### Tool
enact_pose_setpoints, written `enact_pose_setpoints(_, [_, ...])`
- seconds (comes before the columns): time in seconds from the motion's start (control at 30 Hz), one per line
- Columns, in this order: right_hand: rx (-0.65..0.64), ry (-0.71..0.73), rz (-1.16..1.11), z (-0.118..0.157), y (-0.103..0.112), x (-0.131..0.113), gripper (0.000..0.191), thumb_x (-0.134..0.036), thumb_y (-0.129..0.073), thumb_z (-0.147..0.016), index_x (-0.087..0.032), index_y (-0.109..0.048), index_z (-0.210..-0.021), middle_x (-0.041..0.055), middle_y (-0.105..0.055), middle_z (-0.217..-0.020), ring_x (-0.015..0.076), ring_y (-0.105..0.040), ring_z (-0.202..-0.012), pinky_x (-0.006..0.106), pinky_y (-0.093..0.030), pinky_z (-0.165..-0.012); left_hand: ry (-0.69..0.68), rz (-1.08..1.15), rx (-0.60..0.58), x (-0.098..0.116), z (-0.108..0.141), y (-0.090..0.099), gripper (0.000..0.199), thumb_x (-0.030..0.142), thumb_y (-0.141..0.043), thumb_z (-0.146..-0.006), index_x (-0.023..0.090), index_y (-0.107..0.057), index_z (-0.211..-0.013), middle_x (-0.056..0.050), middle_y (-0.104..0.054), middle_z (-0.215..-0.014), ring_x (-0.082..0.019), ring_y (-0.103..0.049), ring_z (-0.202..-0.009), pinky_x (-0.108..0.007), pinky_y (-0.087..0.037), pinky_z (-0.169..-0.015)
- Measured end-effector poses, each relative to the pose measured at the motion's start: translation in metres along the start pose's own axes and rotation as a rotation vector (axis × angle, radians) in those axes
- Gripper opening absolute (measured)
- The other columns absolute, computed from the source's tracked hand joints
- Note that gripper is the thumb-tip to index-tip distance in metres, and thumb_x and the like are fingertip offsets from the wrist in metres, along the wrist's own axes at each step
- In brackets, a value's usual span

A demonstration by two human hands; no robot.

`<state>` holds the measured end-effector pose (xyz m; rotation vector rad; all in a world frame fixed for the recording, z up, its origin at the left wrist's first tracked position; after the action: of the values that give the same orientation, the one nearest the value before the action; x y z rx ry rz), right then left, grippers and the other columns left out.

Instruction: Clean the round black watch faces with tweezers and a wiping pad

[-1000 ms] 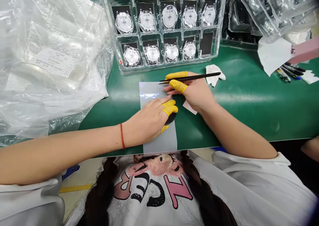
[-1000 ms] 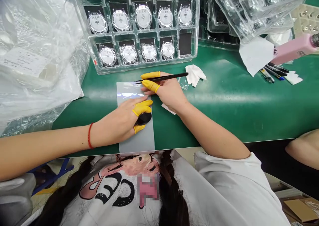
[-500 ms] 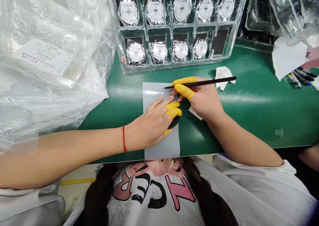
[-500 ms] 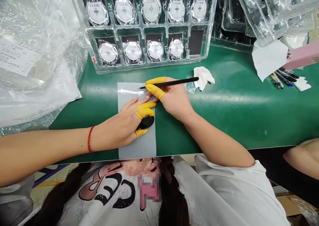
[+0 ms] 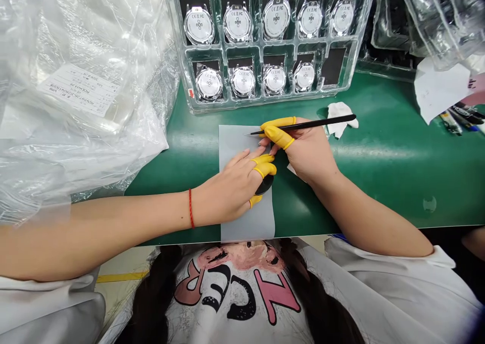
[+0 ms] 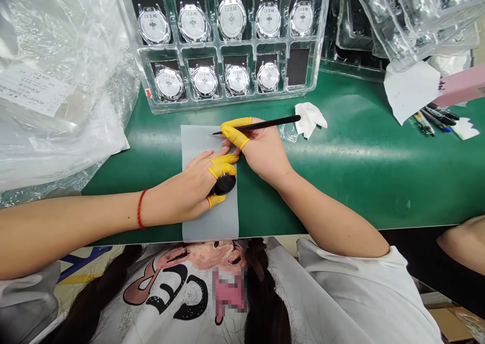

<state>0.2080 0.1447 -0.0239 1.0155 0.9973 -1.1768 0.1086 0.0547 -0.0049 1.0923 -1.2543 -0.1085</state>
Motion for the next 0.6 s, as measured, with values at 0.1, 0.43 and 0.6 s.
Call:
enact_pose_setpoints(0.1, [-0.015,-0.047,-0.069,0.006,0.000,-0.005,0.037,-0.052,-0.089,-0.064,-0.020,-0.074,-0.077,0.0010,-0.072,-0.071,0.0111,-0.066,-0.062,0.020,-0.046,-0.046,0.033,0.001,-0.038,-0.001,-0.002,-0.001,0.035,0.013,-0.053,-0.094,0.008,-0.045,-0.128,-0.026,-0.049,-0.148,-0.036,-0.024,-0.156,-0.060,-0.026,-0.128])
enact_pose_setpoints(0.43, [-0.122,0.108,-0.233,0.061,0.005,-0.066,0.014,-0.041,-0.084,-0.077,-0.028,-0.081,-0.079,-0.0016,-0.067,-0.058,0.0102,-0.060,-0.052,0.022,-0.041,-0.042,0.148,0.194,-0.041,-0.012,0.006,0.028,0.038,0.011,-0.057,-0.089,0.017,-0.051,-0.126,-0.010,-0.067,-0.122,-0.024,-0.067,-0.111,-0.047,-0.052,-0.106])
enact_pose_setpoints(0.6, [-0.215,0.087,-0.290,0.072,-0.008,-0.065,0.006,-0.034,-0.083,-0.078,-0.029,-0.081,-0.078,-0.0022,-0.069,-0.060,0.0078,-0.061,-0.051,0.018,-0.044,-0.043,0.265,0.493,0.428,-0.032,0.025,0.066,0.044,0.017,-0.071,-0.084,0.020,-0.050,-0.123,-0.003,-0.066,-0.110,-0.012,-0.068,-0.091,-0.026,-0.057,-0.086])
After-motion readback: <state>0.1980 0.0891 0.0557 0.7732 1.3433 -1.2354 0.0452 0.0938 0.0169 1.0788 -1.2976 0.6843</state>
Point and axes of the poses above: each hand's wrist, its own z-axis away from the middle knuckle, its own y-axis out of the back of the hand, x = y × z, the point moved 10 cm from there along -z, towards the middle knuckle
